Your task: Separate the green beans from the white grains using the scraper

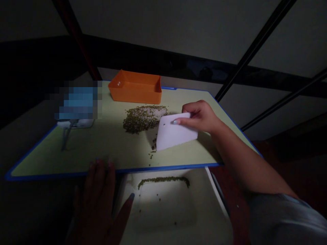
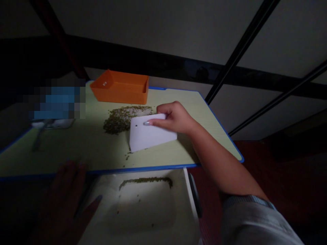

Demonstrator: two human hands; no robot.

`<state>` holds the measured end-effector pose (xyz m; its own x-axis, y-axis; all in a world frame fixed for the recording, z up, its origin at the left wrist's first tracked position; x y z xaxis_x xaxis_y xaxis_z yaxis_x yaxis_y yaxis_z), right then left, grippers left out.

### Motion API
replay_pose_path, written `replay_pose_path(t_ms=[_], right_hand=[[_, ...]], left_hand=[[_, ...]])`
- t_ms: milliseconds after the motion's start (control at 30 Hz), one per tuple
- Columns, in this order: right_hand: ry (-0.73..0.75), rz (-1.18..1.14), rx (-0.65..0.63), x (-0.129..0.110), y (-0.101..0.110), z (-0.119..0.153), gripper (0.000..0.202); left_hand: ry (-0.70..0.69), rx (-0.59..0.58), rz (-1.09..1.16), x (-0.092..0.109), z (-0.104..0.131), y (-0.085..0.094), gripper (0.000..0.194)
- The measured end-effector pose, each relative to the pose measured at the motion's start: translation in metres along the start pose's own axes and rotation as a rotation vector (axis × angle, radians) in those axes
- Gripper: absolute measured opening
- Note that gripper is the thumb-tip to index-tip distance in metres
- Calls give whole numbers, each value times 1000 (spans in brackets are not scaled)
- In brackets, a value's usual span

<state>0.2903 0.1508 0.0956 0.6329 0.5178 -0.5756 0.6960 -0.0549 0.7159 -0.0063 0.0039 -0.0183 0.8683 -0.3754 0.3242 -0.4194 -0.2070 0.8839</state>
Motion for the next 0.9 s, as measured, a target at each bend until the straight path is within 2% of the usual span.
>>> replay_pose_path(t_ms=[100,200,300,400,500,633,767,900], right_hand=[[-26,91,122,-24,13,10,52],[-80,285,229,-60,19,41,38],[-189,387,285,-93,12,84,30],[-262,474,314,-112,-2,118,25],[-352,516,313,-116,-13,130,27],[-442,530,309,-112,-21,121,33],[-442,556,262,-107,-28,110,37],[-540,580,294,-100,-30,116,37]], left_hand=[[4,12,13,-1,0,-2,67],[3,20,49,-2,0,-3,65],[7,29,96,0,0,-3,64],[17,28,143,3,0,-1,63],[15,34,174,5,0,0,62],[-12,46,154,3,0,-1,63],[-42,45,120,1,0,-4,64],[-43,56,124,-3,0,-7,66]])
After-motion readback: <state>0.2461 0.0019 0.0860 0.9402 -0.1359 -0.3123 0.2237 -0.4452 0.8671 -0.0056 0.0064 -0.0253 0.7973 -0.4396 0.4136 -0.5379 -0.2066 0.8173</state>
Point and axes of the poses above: each hand's wrist, its own z-axis away from the middle knuckle, its own y-axis out of the back of the hand, x = y × z, the point moved 1 cm from there along -z, towards the middle knuckle, and after that the axes turned 9 degrees about -y, right-handed, at the moved point
